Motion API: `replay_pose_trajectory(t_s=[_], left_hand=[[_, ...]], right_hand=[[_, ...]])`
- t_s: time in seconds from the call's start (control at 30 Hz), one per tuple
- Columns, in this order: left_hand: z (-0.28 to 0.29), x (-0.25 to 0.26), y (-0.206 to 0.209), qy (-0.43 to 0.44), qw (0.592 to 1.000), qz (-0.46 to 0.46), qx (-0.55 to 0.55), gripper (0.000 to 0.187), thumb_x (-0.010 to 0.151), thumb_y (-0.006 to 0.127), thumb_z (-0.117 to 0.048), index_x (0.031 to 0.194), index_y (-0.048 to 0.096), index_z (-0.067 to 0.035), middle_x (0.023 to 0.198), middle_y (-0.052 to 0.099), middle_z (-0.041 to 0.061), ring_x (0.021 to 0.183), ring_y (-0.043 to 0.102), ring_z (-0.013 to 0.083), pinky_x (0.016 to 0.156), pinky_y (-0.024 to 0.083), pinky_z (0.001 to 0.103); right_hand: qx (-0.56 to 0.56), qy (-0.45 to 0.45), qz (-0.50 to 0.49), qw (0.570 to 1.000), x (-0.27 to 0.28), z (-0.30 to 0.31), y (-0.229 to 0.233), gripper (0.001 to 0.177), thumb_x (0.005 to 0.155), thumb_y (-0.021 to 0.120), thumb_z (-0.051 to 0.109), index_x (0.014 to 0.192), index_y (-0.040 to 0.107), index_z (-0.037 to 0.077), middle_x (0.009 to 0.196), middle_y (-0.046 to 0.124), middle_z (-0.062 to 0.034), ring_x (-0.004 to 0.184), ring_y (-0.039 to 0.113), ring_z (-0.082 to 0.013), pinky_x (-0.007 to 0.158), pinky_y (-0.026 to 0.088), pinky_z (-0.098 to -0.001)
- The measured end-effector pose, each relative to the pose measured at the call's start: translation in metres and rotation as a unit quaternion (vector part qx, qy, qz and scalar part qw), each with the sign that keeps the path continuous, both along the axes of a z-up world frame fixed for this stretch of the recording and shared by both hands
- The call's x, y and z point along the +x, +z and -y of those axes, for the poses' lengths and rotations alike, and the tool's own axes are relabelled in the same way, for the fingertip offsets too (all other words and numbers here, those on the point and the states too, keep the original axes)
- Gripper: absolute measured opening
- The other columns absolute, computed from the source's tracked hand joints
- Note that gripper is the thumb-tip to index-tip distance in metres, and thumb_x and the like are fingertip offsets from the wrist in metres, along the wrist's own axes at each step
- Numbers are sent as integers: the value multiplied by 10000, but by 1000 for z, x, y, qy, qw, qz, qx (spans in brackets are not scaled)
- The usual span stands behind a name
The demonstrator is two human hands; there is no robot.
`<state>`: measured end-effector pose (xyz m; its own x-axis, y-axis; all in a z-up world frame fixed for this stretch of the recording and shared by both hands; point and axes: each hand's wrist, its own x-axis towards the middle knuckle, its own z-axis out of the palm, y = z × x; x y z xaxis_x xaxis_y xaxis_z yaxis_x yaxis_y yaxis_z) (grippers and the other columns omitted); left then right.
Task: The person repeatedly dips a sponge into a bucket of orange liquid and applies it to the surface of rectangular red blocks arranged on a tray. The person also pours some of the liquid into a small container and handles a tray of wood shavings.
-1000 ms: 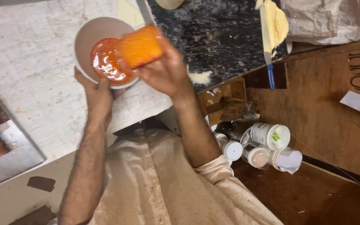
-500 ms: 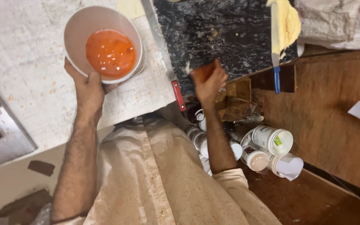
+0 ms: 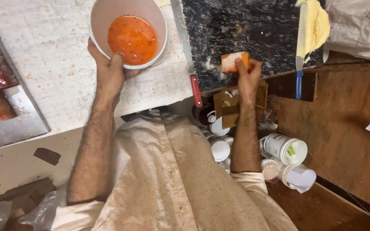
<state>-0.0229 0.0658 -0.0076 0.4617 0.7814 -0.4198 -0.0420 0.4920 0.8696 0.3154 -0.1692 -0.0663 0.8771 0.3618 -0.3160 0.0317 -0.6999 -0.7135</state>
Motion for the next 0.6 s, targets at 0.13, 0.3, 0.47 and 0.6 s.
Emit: replay_pose_trajectory(t_s=[0.13, 0.3, 0.47, 0.6], left_hand=[[0, 2, 8, -17, 1000, -7, 7, 792, 988, 270, 19, 1556, -243, -186, 1558, 341, 319, 1162, 749, 367, 782, 667, 358], [0, -1, 9, -20, 1000, -19, 1, 785, 1005, 277, -4, 1564, -243, -185, 1538, 382, 320, 1149, 764, 345, 768, 669, 334], [-1, 2, 5, -12, 1000, -14, 8, 775, 1013, 295, -10, 1570, -212, -193, 1544, 384, 301, 1103, 773, 335, 736, 666, 322], [1, 3, 1, -6, 1000, -6, 18, 766, 1030, 306, -10, 1585, -192, -189, 1562, 367, 293, 1131, 766, 312, 746, 677, 329]], right_hand=[[-159, 105, 143, 971, -17, -3, -8, 677, 1027, 749, 427, 1445, 442, -8, 1307, 572, -223, 1184, 598, -318, 990, 551, -477], [-111, 94, 309, 940, -53, -37, -35, 1036, 762, 879, 382, 1436, 289, -137, 1203, 522, -296, 1078, 556, -379, 865, 503, -524], [10, 7, -66, 998, -20, -22, 2, 680, 944, 711, 369, 1462, 485, -9, 1233, 652, -232, 1073, 691, -331, 968, 585, -489], [-38, 31, 5, 999, -14, -4, 19, 633, 1066, 679, 385, 1527, 441, 22, 1370, 567, -193, 1148, 551, -285, 982, 477, -484]])
